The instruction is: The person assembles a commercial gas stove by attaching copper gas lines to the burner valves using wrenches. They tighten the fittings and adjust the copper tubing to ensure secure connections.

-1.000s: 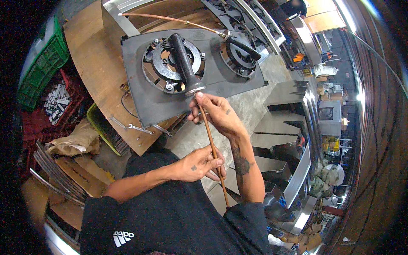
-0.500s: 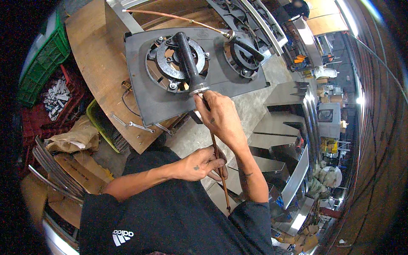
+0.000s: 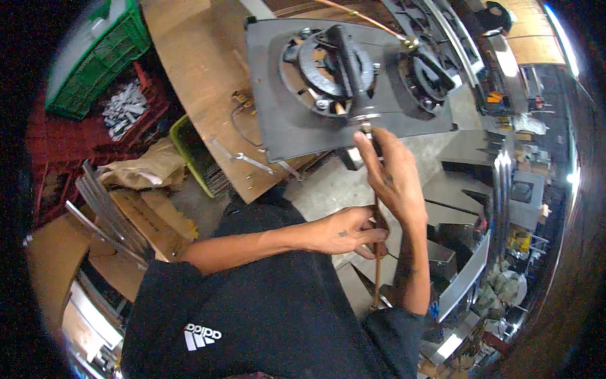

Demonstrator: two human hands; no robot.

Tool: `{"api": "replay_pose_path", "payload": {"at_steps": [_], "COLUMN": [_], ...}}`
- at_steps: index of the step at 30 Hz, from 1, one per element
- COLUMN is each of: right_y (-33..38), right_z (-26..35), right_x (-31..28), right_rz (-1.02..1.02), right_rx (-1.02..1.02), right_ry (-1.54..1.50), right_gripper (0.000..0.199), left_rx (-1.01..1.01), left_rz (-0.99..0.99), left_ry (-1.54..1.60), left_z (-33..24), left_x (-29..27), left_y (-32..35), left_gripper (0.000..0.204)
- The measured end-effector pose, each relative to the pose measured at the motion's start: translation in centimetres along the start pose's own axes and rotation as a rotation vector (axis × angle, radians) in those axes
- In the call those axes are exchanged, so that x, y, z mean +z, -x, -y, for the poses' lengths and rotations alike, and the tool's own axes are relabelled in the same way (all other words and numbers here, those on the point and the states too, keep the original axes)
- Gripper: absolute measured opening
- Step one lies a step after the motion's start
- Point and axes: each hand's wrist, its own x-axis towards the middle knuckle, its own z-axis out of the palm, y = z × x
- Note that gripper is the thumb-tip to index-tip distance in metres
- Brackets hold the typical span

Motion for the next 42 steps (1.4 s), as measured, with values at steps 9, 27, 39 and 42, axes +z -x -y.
{"api": "replay_pose_path", "payload": {"at_steps": [9, 27, 39, 42], "right_y": [12.8, 7.4, 1.2, 1.5], "right_z": [4.7, -14.5, -19.4, -19.4], "right_x": [0.4, 31.6, 35.8, 34.9], "right_rz": [-0.25, -0.164, -0.142, -0.224], "right_rx": [-0.243, 0.505, 0.847, 0.855], "right_ry": [0.27, -0.372, -1.399, -1.38], "right_gripper": [0.05, 0.049, 0.023, 0.022], "left_rx": [0.007, -0.047, -0.118, -0.059], "left_rz": [0.112, -1.279, -1.722, -1.646], "left_ry": [-0.798, -1.65, -0.799, -0.412], "left_z": [3.0, 5.8, 6.6, 6.3], "left_x": [-6.7, -33.0, -34.6, -34.9], "left_y": [5.9, 20.1, 21.0, 21.3], "left_gripper": [0.04, 0.045, 0.047, 0.042]}}
